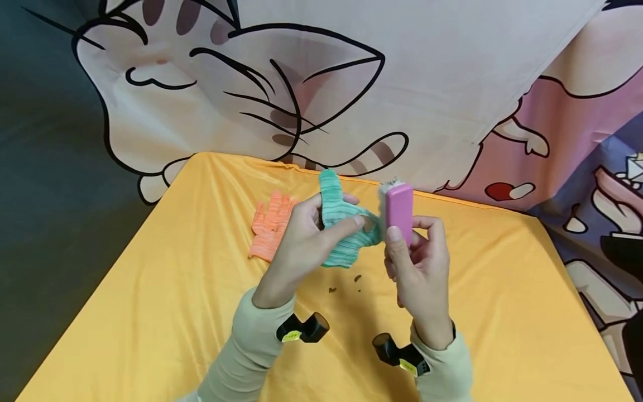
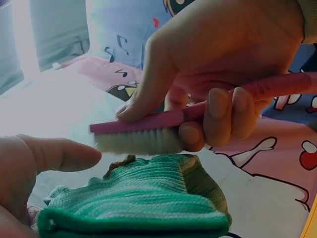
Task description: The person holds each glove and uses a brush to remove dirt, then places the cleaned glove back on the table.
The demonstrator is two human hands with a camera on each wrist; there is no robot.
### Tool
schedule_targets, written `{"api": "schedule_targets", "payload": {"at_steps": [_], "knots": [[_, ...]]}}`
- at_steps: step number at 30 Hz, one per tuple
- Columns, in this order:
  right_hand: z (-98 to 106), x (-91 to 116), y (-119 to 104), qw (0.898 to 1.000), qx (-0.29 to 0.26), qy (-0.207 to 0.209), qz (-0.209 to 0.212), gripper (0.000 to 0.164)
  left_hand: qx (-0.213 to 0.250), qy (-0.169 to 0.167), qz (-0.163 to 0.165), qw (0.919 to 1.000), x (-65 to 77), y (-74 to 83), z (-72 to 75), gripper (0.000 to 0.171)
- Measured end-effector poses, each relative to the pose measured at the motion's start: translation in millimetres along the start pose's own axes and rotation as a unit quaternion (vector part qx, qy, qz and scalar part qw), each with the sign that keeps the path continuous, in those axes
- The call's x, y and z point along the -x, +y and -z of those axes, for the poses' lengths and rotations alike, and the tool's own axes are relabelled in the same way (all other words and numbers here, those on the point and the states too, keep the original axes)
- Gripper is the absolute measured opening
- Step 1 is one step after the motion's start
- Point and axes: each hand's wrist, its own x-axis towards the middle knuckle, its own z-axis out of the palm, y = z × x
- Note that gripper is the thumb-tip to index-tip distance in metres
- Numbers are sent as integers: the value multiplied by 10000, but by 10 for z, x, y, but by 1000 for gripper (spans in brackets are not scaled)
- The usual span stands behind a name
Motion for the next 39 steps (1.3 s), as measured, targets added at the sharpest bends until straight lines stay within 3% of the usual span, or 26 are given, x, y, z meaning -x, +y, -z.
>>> {"api": "schedule_targets", "payload": {"at_steps": [4,7,11,15,19,23,27,31,33,36,39], "knots": [[-16,36,-87,9993,-257,284,33,17,-156,456,-517,9975,-12,-35,-4,19],[-42,78,-129,9977,-653,141,130,16,-548,723,-954,9913,-18,-75,-46,22],[-116,104,-114,9958,-811,-161,404,14,-1034,699,-1258,9842,12,-120,-170,34],[-177,110,-66,9969,-266,-42,742,16,-1286,531,-1212,9828,55,-154,-292,41],[-201,114,-33,9908,728,371,1075,26,-697,202,-904,9933,60,-155,-311,43],[-220,100,20,9684,1903,661,1470,43,344,105,-928,9950,23,-132,-233,37],[-246,70,140,9523,2600,433,1542,43,997,724,-1229,9847,-22,-122,-120,31],[-238,46,306,9564,2644,204,1225,32,941,1363,-1208,9788,-75,-166,-24,28],[-189,25,372,9565,2728,236,1007,29,726,1591,-1214,9771,-110,-195,9,27],[-93,-19,401,9575,2752,475,725,27,196,2038,-1504,9672,-148,-208,62,26],[-44,-52,333,9679,2361,641,583,26,-531,2172,-1850,9570,-168,-199,79,26]]}}
